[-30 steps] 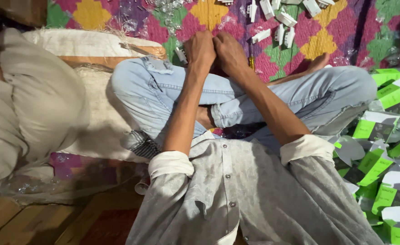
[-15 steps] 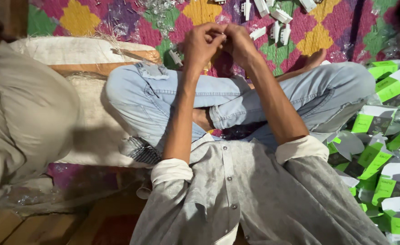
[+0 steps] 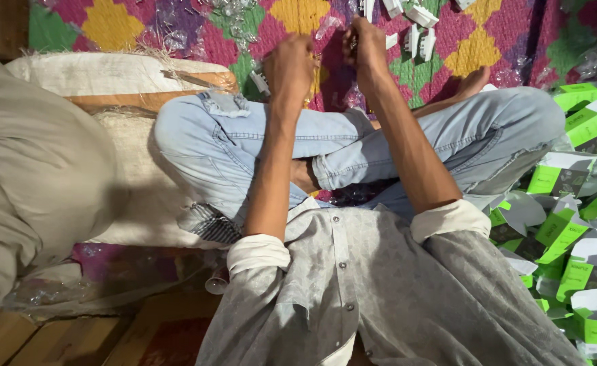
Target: The person sits on a patterned floor mat and repeatedly picks up small white plastic electrical components and metal screws. They insert the screws into the components by hand and place the assembled units onto a growing pile on the floor.
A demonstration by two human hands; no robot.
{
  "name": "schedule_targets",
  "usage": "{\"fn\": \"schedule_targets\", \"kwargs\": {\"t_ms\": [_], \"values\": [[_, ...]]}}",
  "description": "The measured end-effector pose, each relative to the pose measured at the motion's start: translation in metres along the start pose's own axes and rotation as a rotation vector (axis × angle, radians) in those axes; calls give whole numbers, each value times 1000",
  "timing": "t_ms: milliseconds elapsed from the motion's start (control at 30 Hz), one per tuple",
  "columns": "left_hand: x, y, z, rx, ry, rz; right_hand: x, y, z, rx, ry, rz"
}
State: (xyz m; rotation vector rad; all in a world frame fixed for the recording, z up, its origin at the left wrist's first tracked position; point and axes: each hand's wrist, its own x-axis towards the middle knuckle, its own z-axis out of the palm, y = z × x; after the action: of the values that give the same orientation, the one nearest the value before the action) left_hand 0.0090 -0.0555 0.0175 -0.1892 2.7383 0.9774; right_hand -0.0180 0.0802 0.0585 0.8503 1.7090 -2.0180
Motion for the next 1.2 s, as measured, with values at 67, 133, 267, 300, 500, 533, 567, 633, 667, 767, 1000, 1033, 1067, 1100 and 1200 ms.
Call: {"fn": "schedule_targets", "kwargs": {"t_ms": [67, 133, 267, 300, 500, 533, 567, 633, 667, 767, 1000, 1033, 1067, 1100, 1200], "values": [[-3, 5, 2, 114, -29, 70, -3, -3, -2, 13, -6, -16], [-5, 10, 2, 185, 75, 254, -5, -6, -5, 35, -43, -11], [-6, 20, 4, 98, 14, 250, -10, -6, -10, 26, -70, -25], [-5, 22, 4, 131, -2, 287, -11, -5, -10, 18, -75, -20], [-6, 29, 3, 302, -41, 355, -15, 5, -16, 21, -87, -13], [-6, 30, 4, 293, -71, 347, -15, 6, -18, 30, -86, -21], [-7, 31, 5, 305, -27, 357, -14, 7, -18, 39, -87, -29], [-8, 32, 9, 330, 60, 367, -13, 8, -18, 49, -72, -19], [-9, 32, 12, 351, 73, 324, -12, 8, -17, 53, -66, -15], [-9, 33, 20, 407, 98, 252, -10, 10, -15, 31, -84, -12], [-7, 25, 20, 270, 160, 139, -6, 10, -6, 66, -89, 35], [-7, 23, 20, 294, 191, 159, -6, 11, -5, 71, -86, 28], [-6, 21, 20, 261, 187, 128, -6, 12, -3, 76, -84, 24], [-6, 20, 20, 227, 184, 97, -6, 12, -2, 86, -88, 25], [-5, 16, 17, 313, 173, 152, -7, 13, 3, 97, -88, 25]]}}
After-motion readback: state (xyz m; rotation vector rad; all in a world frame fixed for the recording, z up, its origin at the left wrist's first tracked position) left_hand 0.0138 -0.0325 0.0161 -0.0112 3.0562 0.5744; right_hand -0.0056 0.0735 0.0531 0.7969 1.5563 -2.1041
